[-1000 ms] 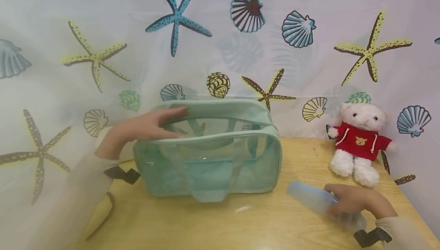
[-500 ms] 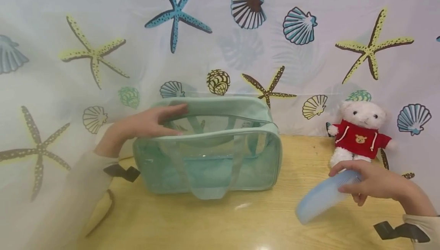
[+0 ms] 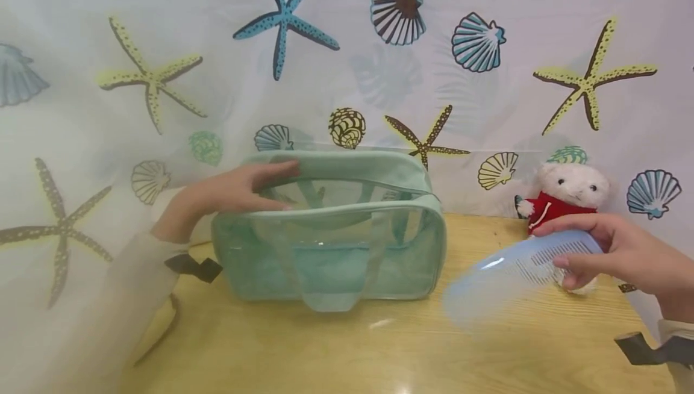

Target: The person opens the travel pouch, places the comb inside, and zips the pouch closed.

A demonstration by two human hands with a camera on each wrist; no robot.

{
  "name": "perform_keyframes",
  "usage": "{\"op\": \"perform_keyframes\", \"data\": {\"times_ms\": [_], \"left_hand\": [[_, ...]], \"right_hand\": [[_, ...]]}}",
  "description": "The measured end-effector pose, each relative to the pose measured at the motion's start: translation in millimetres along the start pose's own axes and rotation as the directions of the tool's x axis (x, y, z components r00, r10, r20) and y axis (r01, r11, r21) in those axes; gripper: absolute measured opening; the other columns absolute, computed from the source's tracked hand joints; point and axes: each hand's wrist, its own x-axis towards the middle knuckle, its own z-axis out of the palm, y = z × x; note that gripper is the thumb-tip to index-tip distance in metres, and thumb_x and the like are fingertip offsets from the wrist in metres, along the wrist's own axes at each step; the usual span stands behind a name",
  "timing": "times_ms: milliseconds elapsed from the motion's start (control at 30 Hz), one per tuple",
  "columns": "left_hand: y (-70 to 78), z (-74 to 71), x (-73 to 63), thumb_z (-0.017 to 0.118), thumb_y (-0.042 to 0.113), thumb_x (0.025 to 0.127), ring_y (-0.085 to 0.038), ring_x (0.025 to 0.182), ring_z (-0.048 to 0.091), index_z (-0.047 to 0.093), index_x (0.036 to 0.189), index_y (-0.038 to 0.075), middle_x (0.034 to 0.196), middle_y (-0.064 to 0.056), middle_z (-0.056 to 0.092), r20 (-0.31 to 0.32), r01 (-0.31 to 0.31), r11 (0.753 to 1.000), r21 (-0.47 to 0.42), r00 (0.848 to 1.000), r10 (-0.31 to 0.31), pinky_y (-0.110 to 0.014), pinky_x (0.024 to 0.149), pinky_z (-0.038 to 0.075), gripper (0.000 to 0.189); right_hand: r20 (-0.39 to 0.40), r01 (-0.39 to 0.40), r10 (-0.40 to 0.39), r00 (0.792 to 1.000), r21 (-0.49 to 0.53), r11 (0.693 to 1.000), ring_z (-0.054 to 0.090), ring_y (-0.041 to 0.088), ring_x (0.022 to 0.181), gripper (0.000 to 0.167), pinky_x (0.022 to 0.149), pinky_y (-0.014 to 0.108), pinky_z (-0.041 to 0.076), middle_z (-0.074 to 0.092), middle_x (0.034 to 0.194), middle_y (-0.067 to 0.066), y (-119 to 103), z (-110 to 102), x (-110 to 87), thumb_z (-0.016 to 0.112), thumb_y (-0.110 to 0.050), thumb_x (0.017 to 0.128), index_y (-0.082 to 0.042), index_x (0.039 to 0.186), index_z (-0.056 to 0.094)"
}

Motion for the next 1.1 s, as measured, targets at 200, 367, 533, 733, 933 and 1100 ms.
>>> {"op": "perform_keyframes", "data": {"times_ms": [200, 367, 533, 733, 933, 1100], "left_hand": [[-1.1, 1.9, 0.5, 0.073, 0.044, 0.093, -0.033, 0.158, 0.025, 0.018, 0.165, 0.017, 0.17, -0.009, 0.029, -0.002, -0.005, 1.0, 0.0, 1.0, 0.005, -0.058, 0.124, 0.029, 0.094], [-1.8, 1.7, -1.0, 0.074, 0.046, 0.092, -0.033, 0.158, 0.026, 0.018, 0.166, 0.019, 0.17, -0.008, 0.03, -0.009, 0.0, 1.0, 0.008, 1.0, 0.0, -0.057, 0.124, 0.029, 0.096], [-2.2, 0.5, -0.7, 0.075, 0.048, 0.091, -0.033, 0.157, 0.027, 0.018, 0.166, 0.019, 0.17, -0.007, 0.03, -0.015, 0.007, 1.0, 0.008, 1.0, -0.007, -0.058, 0.123, 0.03, 0.098], [1.1, 2.6, -1.1, 0.075, 0.042, 0.093, -0.033, 0.157, 0.028, 0.018, 0.165, 0.015, 0.169, -0.008, 0.031, -0.006, 0.018, 1.0, -0.007, 1.0, -0.018, -0.057, 0.124, 0.03, 0.096], [1.9, 1.1, -0.3, 0.074, 0.038, 0.094, -0.033, 0.157, 0.028, 0.015, 0.166, 0.013, 0.169, -0.008, 0.031, 0.004, 0.015, 1.0, -0.017, 1.0, -0.015, -0.057, 0.124, 0.03, 0.096], [-0.1, 1.8, -0.4, 0.075, 0.042, 0.092, -0.032, 0.158, 0.026, 0.016, 0.165, 0.014, 0.169, -0.007, 0.032, -0.006, 0.017, 1.0, -0.016, 1.0, -0.017, -0.056, 0.124, 0.029, 0.098]], "right_hand": [[-0.147, 0.074, -0.039, 0.988, 0.237, 0.969, 0.069, 0.015, 0.084, 0.059, 0.065, 0.033, 0.06, 0.061, 0.127, -0.02, -42, 0, 10.7, 0.075, -0.007, 0.091, -0.017, 0.146, 0.056], [-0.142, 0.063, 0.004, 0.99, 0.469, 0.881, 0.072, 0.02, 0.095, 0.057, 0.075, 0.037, 0.064, 0.062, 0.131, -0.003, -90, -2, 37.2, 0.072, -0.009, 0.096, -0.019, 0.148, 0.054], [-0.075, 0.05, -0.011, 0.997, 0.53, 0.847, 0.076, 0.025, 0.099, 0.057, 0.06, 0.032, 0.058, 0.075, 0.122, 0.003, -125, -6, 63.5, 0.069, -0.026, 0.101, -0.031, 0.153, 0.047], [-0.053, 0.162, -0.176, 0.983, 0.698, 0.697, 0.074, 0.021, 0.111, 0.051, 0.092, 0.034, 0.061, 0.066, 0.14, 0.004, -144, 2, 107.1, 0.063, -0.017, 0.104, -0.011, 0.152, 0.048], [-0.012, 0.184, -0.311, 0.95, 0.829, 0.528, 0.076, 0.021, 0.103, 0.036, 0.085, 0.035, 0.063, 0.071, 0.125, 0.002, -152, 16, 148.5, 0.05, -0.003, 0.106, -0.005, 0.14, 0.059], [0.045, 0.1, -0.266, 0.963, 0.857, 0.506, 0.078, 0.023, 0.098, 0.039, 0.082, 0.036, 0.063, 0.063, 0.135, 0.008, -161, 27, 168.1, 0.049, -0.003, 0.106, 0.006, 0.144, 0.052]]}}
